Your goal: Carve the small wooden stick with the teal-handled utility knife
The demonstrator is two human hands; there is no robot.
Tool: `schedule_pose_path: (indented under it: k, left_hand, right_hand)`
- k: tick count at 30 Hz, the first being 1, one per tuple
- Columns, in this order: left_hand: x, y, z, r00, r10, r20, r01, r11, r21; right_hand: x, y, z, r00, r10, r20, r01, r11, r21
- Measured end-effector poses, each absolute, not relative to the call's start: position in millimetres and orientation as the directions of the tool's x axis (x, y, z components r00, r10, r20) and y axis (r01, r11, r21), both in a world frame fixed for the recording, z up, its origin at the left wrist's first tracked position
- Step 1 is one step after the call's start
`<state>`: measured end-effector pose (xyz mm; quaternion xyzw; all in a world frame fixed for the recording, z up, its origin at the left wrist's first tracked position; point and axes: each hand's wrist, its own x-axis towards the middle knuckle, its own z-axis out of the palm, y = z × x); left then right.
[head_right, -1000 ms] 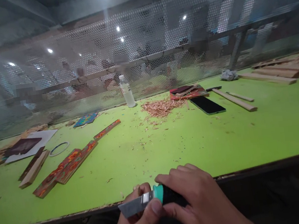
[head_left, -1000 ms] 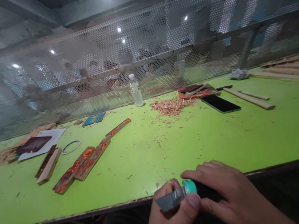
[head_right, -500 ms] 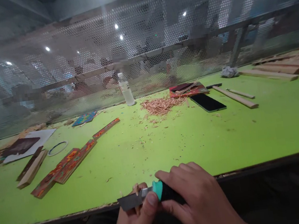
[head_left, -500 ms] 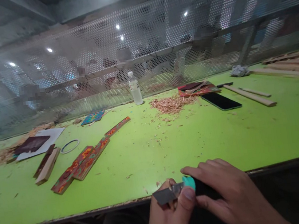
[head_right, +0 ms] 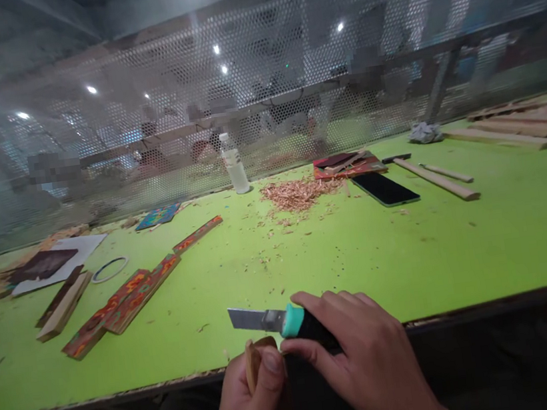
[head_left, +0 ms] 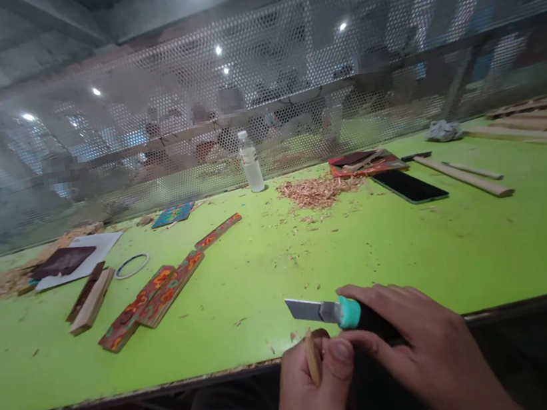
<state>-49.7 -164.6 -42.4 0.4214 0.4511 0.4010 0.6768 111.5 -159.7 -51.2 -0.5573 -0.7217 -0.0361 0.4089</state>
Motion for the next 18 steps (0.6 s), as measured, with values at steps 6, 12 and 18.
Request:
schedule_pose_path:
  k: [6, 12, 18]
  left_hand:
    - [-51, -164, -37, 0.191, 0.976, -0.109, -0.117, 0.133, 0.984]
    - [-58, -168, -38, 0.194, 0.981, 0.003, -0.067, 0.010, 0.998]
    - [-63, -173, -45, 0.159, 0.986, 0.053, -0.116, -0.035, 0.993]
  right_hand:
    - [118, -162, -43, -0.075, 0.752, 0.655, 0.791, 0.444, -0.420]
    - [136, -167, -42, -0.057, 0.776, 0.628, 0.695, 0.483, -0.533]
    - [141, -169, -39, 0.018, 0.793, 0.609, 0.610, 0.474, -0.635]
